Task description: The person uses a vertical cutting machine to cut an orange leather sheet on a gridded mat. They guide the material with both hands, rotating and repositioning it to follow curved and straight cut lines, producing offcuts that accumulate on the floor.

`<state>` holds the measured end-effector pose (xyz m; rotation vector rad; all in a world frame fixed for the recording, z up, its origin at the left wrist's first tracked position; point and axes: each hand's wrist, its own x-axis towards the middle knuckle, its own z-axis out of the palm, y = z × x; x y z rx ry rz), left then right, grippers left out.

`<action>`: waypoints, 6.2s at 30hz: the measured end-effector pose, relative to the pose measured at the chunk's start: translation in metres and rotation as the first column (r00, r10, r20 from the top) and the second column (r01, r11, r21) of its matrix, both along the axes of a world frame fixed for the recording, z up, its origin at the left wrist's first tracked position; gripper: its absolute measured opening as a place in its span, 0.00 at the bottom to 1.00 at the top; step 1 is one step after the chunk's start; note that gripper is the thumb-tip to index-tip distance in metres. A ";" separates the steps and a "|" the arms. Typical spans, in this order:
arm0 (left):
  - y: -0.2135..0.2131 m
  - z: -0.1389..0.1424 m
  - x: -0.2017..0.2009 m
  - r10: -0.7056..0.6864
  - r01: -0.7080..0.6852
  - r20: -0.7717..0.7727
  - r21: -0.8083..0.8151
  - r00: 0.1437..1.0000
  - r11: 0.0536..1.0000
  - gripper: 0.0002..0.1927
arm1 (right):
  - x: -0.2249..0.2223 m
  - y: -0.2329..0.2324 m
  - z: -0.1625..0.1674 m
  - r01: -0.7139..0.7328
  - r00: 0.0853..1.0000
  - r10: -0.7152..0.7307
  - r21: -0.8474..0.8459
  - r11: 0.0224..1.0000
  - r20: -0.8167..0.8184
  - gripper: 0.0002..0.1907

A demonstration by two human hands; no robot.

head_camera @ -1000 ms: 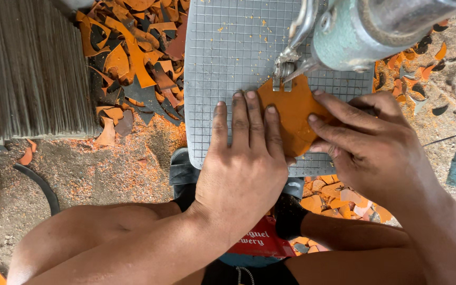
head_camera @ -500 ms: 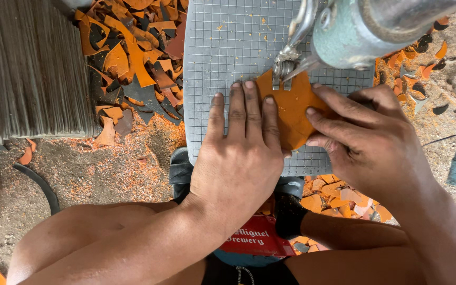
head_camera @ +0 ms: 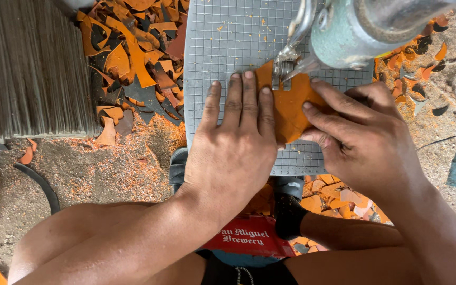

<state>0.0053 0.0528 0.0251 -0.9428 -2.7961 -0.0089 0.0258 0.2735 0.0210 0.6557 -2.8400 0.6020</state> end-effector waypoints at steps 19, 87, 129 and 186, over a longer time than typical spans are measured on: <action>-0.007 0.002 -0.017 -0.029 0.028 0.037 0.020 0.999 0.999 0.37 | -0.006 -0.010 0.000 0.036 0.999 -0.036 0.009 0.999 -0.014 0.19; -0.033 -0.011 -0.098 -0.263 0.266 -0.158 -0.005 0.952 0.964 0.32 | -0.032 -0.042 0.009 0.049 0.970 -0.045 0.010 0.999 -0.239 0.10; -0.021 -0.001 -0.143 -0.405 0.433 -0.172 0.182 0.898 0.883 0.19 | -0.011 -0.035 0.017 0.189 0.973 -0.157 0.195 0.962 -0.170 0.29; -0.006 0.014 -0.036 -0.061 -0.018 0.205 0.364 0.977 0.931 0.11 | -0.068 0.000 0.030 -0.076 0.996 0.074 -0.036 0.996 -0.042 0.31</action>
